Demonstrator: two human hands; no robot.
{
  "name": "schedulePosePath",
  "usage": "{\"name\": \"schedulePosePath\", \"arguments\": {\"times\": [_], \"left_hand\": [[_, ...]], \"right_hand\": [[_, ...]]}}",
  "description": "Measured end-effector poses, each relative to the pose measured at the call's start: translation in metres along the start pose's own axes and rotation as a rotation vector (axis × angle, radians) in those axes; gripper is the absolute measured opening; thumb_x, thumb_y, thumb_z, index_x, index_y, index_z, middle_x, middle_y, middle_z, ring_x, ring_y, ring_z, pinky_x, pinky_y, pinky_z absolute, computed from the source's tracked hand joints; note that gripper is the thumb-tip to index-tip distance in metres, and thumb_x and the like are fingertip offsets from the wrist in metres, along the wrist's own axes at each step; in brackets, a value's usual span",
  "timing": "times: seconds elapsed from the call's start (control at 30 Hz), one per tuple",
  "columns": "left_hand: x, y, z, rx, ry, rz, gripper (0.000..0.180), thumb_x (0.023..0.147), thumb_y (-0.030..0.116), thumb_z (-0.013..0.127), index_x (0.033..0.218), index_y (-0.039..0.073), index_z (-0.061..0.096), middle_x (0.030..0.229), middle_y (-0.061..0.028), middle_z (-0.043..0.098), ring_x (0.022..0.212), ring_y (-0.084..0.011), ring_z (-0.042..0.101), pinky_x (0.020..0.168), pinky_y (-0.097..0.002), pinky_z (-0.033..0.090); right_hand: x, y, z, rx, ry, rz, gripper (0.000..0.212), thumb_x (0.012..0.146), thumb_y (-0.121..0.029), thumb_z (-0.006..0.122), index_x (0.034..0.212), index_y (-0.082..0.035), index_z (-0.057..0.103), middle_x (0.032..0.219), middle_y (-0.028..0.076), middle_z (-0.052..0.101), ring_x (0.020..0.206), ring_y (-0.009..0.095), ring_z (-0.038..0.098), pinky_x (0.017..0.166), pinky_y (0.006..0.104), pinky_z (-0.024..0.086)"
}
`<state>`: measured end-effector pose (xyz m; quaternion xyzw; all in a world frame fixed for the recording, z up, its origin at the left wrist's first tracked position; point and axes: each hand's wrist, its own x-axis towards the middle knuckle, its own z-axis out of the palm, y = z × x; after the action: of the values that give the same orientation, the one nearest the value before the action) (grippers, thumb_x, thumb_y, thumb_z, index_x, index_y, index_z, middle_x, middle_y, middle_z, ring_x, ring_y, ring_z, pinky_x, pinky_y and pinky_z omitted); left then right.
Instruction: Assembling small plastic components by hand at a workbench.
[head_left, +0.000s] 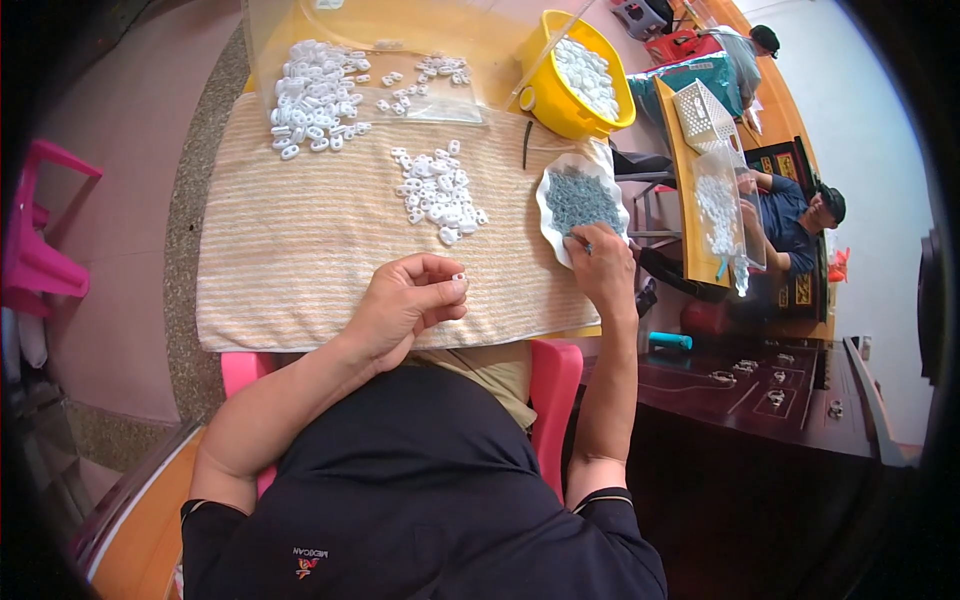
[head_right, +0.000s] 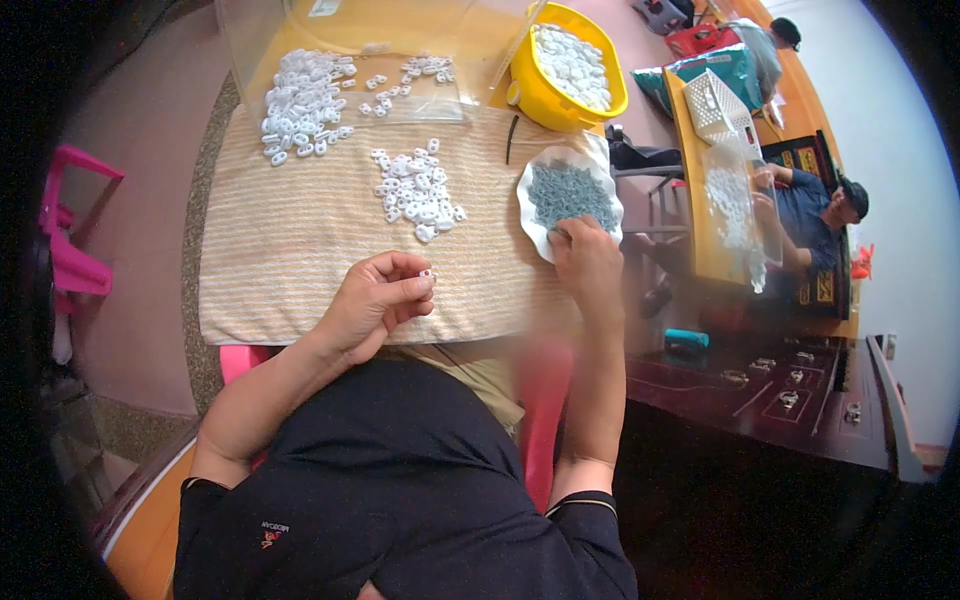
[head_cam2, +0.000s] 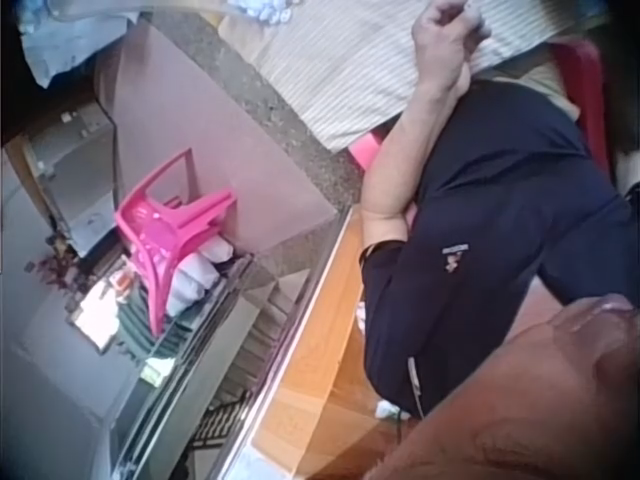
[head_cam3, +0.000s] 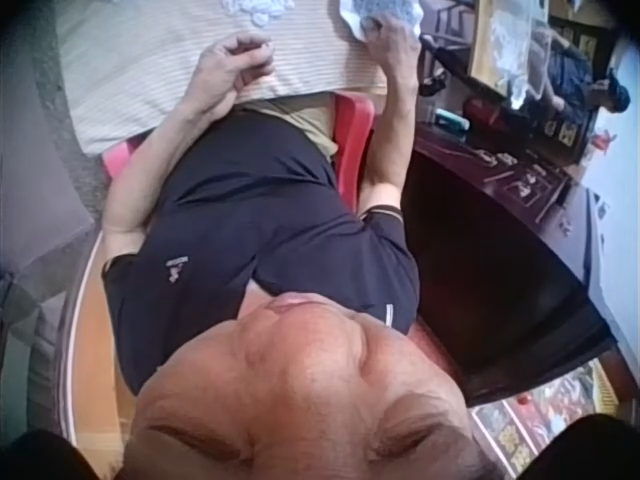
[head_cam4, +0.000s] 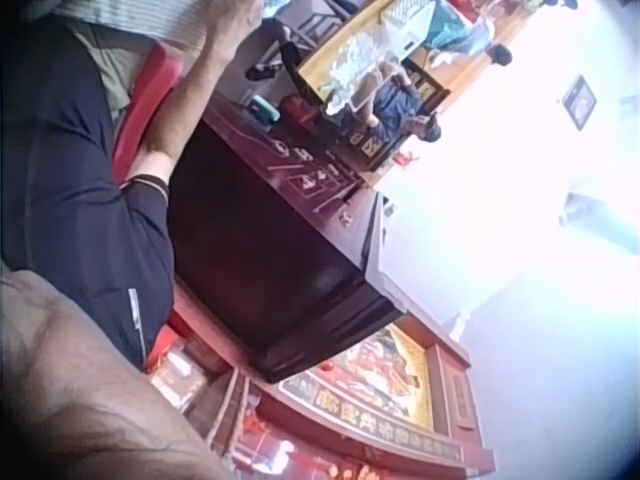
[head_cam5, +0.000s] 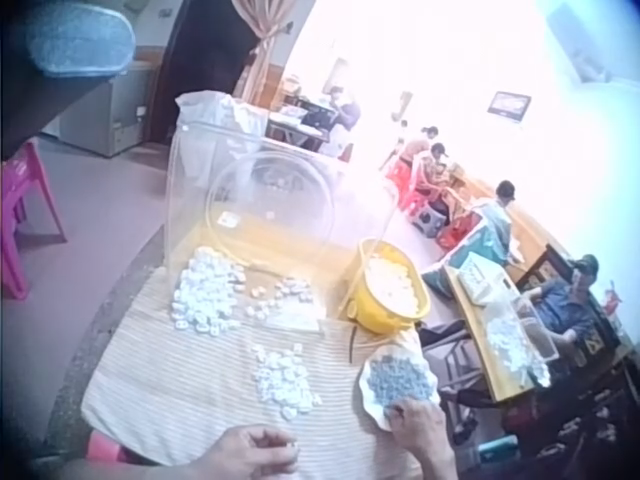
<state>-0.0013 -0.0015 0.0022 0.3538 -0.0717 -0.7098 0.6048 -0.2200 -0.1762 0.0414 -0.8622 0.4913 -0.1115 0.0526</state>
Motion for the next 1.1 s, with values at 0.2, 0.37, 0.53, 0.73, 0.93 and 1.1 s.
{"name": "schedulePosePath", "arguments": {"times": [0.2, 0.37, 0.53, 0.73, 0.93, 1.1], "left_hand": [[0.001, -0.001, 0.001, 0.007, -0.006, 0.005, 0.014, 0.086, 0.002, 0.066, 0.100, 0.001, 0.061, 0.086, -0.0040, 0.064, 0.075, -0.0107, 0.063, 0.071, -0.0240, 0.056], [0.000, -0.001, 0.001, 0.004, -0.010, 0.009, 0.014, 0.087, 0.002, 0.065, 0.100, 0.001, 0.061, 0.086, -0.0041, 0.064, 0.076, -0.0105, 0.062, 0.070, -0.0240, 0.056], [0.001, -0.002, -0.001, -0.002, -0.023, -0.001, 0.016, 0.086, 0.003, 0.067, 0.101, 0.001, 0.061, 0.088, -0.0039, 0.063, 0.078, -0.0101, 0.062, 0.072, -0.0240, 0.056], [0.001, -0.002, -0.001, 0.006, -0.011, -0.003, 0.017, 0.086, 0.003, 0.067, 0.101, 0.001, 0.061, 0.088, -0.0039, 0.063, 0.078, -0.0098, 0.062, 0.072, -0.0237, 0.056], [0.000, -0.002, 0.000, 0.009, -0.007, 0.001, 0.017, 0.085, 0.003, 0.068, 0.101, 0.001, 0.062, 0.087, -0.0038, 0.064, 0.078, -0.0098, 0.062, 0.071, -0.0237, 0.056], [0.001, -0.003, -0.001, 0.008, -0.009, 0.004, 0.017, 0.085, 0.004, 0.068, 0.101, 0.001, 0.062, 0.088, -0.0038, 0.064, 0.077, -0.0100, 0.062, 0.071, -0.0237, 0.056]], "right_hand": [[0.002, 0.007, 0.004, 0.002, -0.008, -0.016, 0.015, 0.082, -0.016, 0.065, 0.090, -0.004, 0.069, 0.091, 0.013, 0.066, 0.086, 0.035, 0.063, 0.077, 0.0405, 0.049], [0.003, 0.010, 0.007, 0.000, -0.014, -0.026, 0.014, 0.082, -0.015, 0.064, 0.089, -0.004, 0.069, 0.090, 0.013, 0.066, 0.087, 0.034, 0.063, 0.077, 0.0400, 0.048], [0.003, 0.009, 0.005, 0.042, -0.013, -0.035, 0.016, 0.082, -0.016, 0.064, 0.091, -0.004, 0.069, 0.091, 0.014, 0.066, 0.084, 0.035, 0.064, 0.075, 0.0417, 0.049], [0.008, 0.008, 0.003, -0.018, 0.063, -0.032, 0.019, 0.085, -0.019, 0.062, 0.098, -0.006, 0.068, 0.094, 0.013, 0.064, 0.084, 0.035, 0.064, 0.073, 0.0437, 0.050], [0.013, 0.014, 0.008, 0.037, 0.078, -0.053, 0.016, 0.082, -0.014, 0.065, 0.094, -0.004, 0.069, 0.089, 0.014, 0.066, 0.083, 0.036, 0.063, 0.073, 0.0426, 0.049], [0.013, 0.016, 0.013, 0.066, 0.112, -0.068, 0.011, 0.081, -0.010, 0.064, 0.089, -0.004, 0.068, 0.087, 0.015, 0.065, 0.081, 0.036, 0.063, 0.071, 0.0415, 0.049]]}}
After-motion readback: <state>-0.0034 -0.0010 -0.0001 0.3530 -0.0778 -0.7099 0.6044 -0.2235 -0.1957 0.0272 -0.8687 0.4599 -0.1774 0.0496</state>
